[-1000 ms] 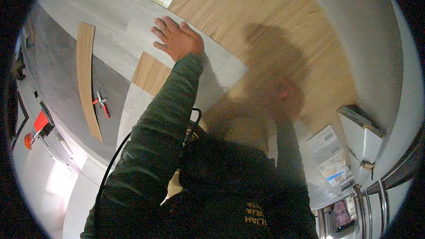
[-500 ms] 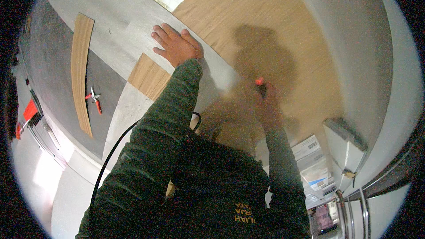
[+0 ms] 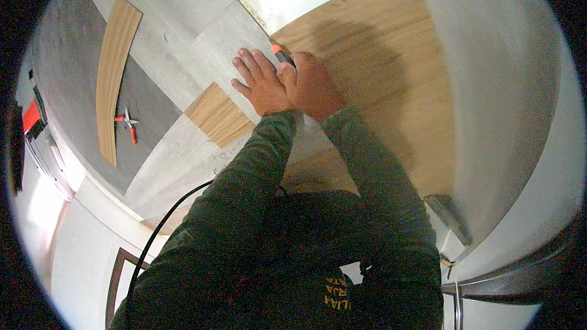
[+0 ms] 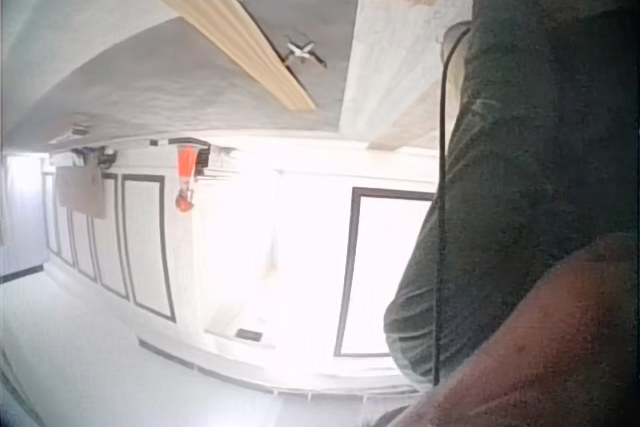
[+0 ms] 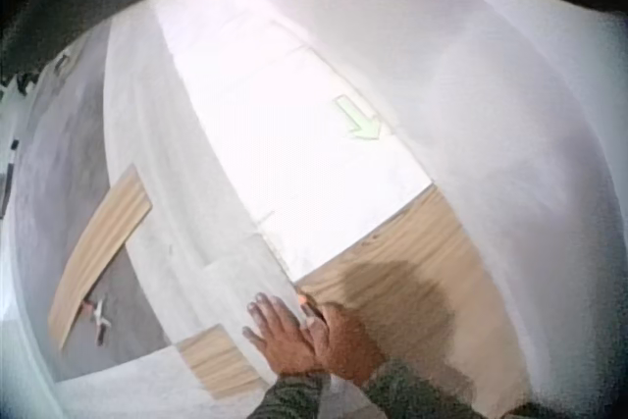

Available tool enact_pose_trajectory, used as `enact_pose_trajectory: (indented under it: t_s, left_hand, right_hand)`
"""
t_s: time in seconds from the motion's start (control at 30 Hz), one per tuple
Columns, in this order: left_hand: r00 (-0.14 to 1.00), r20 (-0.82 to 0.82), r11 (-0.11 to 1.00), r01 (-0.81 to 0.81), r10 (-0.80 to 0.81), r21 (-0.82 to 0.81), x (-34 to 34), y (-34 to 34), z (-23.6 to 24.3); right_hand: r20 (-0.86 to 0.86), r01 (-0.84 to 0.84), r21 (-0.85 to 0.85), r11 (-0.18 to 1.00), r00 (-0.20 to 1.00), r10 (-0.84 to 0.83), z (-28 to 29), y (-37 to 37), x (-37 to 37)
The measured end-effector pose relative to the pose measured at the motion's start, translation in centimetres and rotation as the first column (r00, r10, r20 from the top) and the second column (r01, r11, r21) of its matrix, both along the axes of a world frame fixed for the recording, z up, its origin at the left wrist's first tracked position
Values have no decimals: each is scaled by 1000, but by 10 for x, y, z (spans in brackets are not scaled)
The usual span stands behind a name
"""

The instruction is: The person cuts a vinyl flooring plank using a utility knife and fits it into place on the floor, pressing it down by hand.

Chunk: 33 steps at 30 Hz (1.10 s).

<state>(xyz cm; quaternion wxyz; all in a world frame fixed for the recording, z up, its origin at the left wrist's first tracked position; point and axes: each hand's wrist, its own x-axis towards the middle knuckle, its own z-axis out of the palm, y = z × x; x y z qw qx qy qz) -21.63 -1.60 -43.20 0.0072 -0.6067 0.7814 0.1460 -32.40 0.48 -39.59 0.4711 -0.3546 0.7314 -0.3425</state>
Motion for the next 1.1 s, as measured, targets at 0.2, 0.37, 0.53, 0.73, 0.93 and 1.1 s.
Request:
enact_pose_trajectory:
  t_s: [0.2, 0.37, 0.53, 0.73, 0.93, 1.1]
  left_hand:
    - [1000, 5, 999, 1, -1, -51, 6, 3, -13]
    - [1000, 10, 999, 3, -3, -44, 6, 4, -14]
    - [1000, 25, 999, 9, -8, -53, 8, 4, -17]
    - [997, 65, 996, 32, -27, -78, 7, 4, -16]
    - [991, 128, 1000, 26, -25, -11, 6, 4, -17]
    - [989, 143, 999, 43, -46, 27, 8, 5, -15]
  right_hand:
    - [-27, 35, 57, 998, 999, -34, 5, -4, 6]
    - [-22, 8, 117, 993, 1000, -6, 6, -6, 5]
    - [-109, 3, 71, 997, 994, 5, -1, -7, 6]
    - [-190, -142, 103, 984, 969, 160, 6, -15, 4]
    - [-252, -304, 116, 945, 912, 324, 4, -21, 4]
    - [-215, -240, 139, 961, 940, 266, 10, -26, 8]
